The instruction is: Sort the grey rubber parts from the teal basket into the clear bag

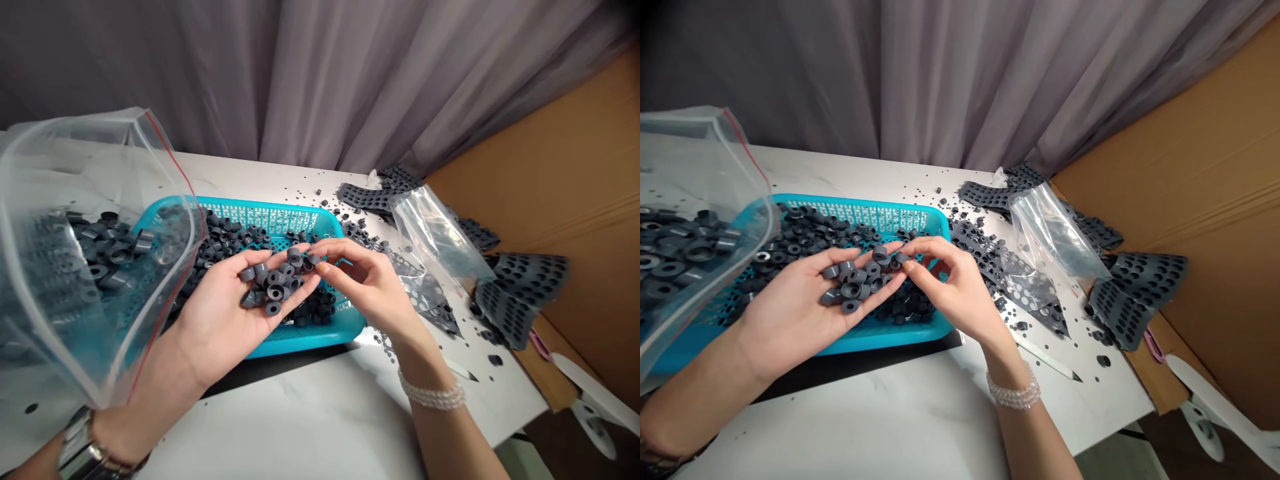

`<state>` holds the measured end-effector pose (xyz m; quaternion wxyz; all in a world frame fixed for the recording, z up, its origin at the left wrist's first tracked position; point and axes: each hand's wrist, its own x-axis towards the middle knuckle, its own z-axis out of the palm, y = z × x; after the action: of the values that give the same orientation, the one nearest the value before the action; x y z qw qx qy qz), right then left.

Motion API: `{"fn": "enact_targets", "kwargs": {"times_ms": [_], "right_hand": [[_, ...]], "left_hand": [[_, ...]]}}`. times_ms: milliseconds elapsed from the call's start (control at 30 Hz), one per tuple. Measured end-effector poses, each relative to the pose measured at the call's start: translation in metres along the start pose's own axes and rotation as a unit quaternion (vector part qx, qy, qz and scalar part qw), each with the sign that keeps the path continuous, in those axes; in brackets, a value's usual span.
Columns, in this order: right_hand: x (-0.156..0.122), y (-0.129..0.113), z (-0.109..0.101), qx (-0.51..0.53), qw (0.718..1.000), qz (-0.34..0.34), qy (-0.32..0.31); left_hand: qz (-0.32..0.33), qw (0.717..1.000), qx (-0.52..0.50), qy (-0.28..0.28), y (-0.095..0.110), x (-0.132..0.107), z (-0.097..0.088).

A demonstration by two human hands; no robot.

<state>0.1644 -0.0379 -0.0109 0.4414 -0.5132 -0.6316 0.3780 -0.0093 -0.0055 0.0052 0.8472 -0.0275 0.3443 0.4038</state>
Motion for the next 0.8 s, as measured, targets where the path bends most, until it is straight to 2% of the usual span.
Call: {"fn": "enact_targets", "kwargs": {"times_ms": [133, 233, 400, 467, 500, 533, 600, 667, 700, 800], "right_hand": [[0.001, 0.003, 0.001, 0.082, 0.993, 0.025, 0.077], [0.001, 0.002, -0.001, 0.187, 0.973, 0.038, 0.13], [0.003, -0.004, -0.005, 0.377, 0.909, 0.14, 0.11], [0.003, -0.004, -0.006, 0.422, 0.884, 0.173, 0.104], [0.003, -0.004, -0.005, 0.427, 0.88, 0.178, 0.106], [0.002, -0.004, -0.005, 0.416, 0.885, 0.176, 0.107], [0.0, -0.005, -0.002, 0.338, 0.922, 0.156, 0.107], [-0.001, -0.008, 0.002, 0.182, 0.97, 0.124, 0.103], [-0.002, -0.009, 0.004, 0.093, 0.985, 0.109, 0.095], [-0.003, -0.012, 0.008, -0.086, 0.992, 0.079, 0.05]], "left_hand": [[-0.019, 1.0, 0.005, -0.015, 0.0, 0.0, 0.0], [-0.018, 1.0, 0.004, -0.018, -0.001, -0.001, 0.0], [-0.033, 0.999, 0.004, -0.017, 0.001, -0.001, -0.002], [-0.039, 0.999, 0.005, -0.018, 0.002, -0.001, -0.004], [-0.041, 0.999, 0.005, -0.018, 0.002, -0.001, -0.004], [-0.042, 0.999, 0.004, -0.018, 0.002, -0.001, -0.004], [-0.04, 0.999, 0.001, -0.017, 0.001, -0.001, -0.004], [-0.031, 0.999, -0.004, -0.009, 0.0, -0.001, -0.002], [-0.024, 1.0, -0.005, -0.005, 0.0, -0.001, -0.002], [-0.011, 1.0, -0.004, 0.001, -0.001, -0.001, 0.0]]}}
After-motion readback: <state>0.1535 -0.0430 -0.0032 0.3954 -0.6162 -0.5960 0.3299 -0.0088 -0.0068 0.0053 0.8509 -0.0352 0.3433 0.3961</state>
